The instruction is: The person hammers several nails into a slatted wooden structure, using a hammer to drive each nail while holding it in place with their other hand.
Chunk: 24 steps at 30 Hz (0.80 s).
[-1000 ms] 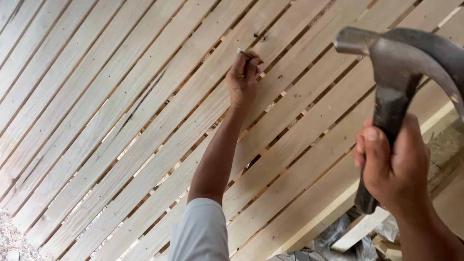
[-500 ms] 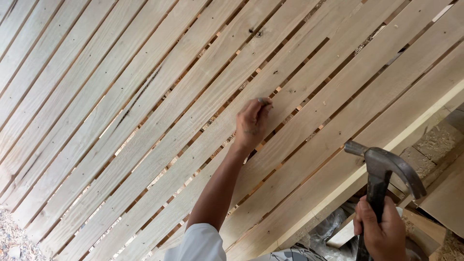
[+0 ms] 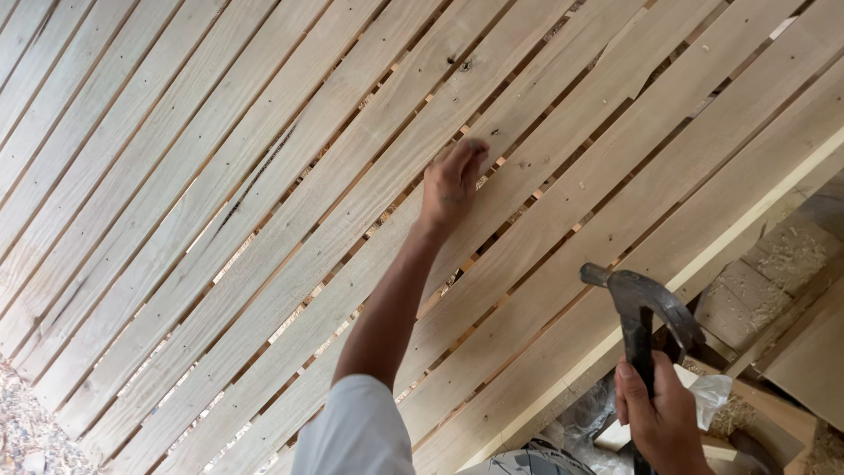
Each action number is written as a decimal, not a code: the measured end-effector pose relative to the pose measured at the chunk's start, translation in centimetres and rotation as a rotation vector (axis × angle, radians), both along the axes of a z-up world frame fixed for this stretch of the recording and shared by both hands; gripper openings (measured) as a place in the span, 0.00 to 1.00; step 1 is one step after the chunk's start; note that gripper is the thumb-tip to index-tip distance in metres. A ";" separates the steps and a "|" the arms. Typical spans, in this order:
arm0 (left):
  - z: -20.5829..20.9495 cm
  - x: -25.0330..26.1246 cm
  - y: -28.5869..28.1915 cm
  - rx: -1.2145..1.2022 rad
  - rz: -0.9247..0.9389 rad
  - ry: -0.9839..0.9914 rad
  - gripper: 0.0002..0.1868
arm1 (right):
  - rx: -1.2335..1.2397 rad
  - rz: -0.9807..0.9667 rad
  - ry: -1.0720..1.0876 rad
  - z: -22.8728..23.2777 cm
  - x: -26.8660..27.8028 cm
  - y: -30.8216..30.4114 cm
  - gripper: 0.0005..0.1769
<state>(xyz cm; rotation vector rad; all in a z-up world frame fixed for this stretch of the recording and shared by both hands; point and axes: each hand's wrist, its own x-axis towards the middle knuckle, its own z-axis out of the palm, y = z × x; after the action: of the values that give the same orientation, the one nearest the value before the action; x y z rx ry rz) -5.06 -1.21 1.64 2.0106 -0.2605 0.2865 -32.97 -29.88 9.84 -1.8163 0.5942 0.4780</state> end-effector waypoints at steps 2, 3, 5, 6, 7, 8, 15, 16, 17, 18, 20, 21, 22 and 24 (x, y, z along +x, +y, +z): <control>0.7 1.7 0.3 -0.013 -0.038 -0.021 0.05 | -0.009 0.016 0.020 0.1 0.3 0.5 0.16; 1.0 2.5 0.3 -0.019 -0.061 -0.031 0.05 | -0.023 0.025 0.028 0.2 0.5 0.6 0.16; 1.3 3.4 0.4 -0.021 -0.119 -0.040 0.07 | -0.046 0.036 0.043 0.5 0.5 0.9 0.17; 1.3 3.8 0.5 -0.022 -0.144 -0.045 0.08 | -0.054 0.044 0.042 0.5 0.7 1.0 0.17; 1.2 4.0 0.4 0.001 -0.144 -0.050 0.06 | -0.063 0.053 0.041 0.5 1.0 1.2 0.18; 1.1 4.1 0.4 0.027 -0.141 -0.052 0.05 | -0.079 0.070 0.026 0.6 1.2 1.2 0.18; 0.4 4.4 0.2 0.092 -0.144 -0.154 0.03 | -0.133 0.214 -0.167 2.5 6.4 1.9 0.17; 0.4 4.5 0.2 0.094 -0.145 -0.150 0.03 | -0.153 0.243 -0.212 3.1 7.5 2.3 0.17; 0.4 4.5 0.1 0.095 -0.145 -0.145 0.03 | -0.150 0.272 -0.281 3.7 8.7 2.7 0.16; 0.4 4.5 0.1 0.096 -0.146 -0.140 0.03 | -0.148 0.300 -0.350 4.3 9.9 3.1 0.15; 0.4 4.6 -0.2 0.112 -0.141 -0.169 0.03 | -0.160 0.346 -0.504 5.9 12.5 3.9 0.14; 0.4 4.7 -0.2 0.120 -0.138 -0.183 0.04 | -0.174 0.365 -0.590 6.7 14.0 4.3 0.13; 0.3 4.6 -0.2 0.135 -0.141 -0.177 0.04 | -0.189 0.382 -0.670 7.5 15.1 4.7 0.13; 0.3 4.6 -0.1 0.163 -0.148 -0.167 0.04 | -0.168 0.379 -0.831 9.1 16.9 5.5 0.13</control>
<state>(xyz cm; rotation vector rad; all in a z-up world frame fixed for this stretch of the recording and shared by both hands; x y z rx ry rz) -0.44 -1.27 1.89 2.1169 -0.5508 0.3486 -16.08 -24.34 18.94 -2.0805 -0.2932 -0.1122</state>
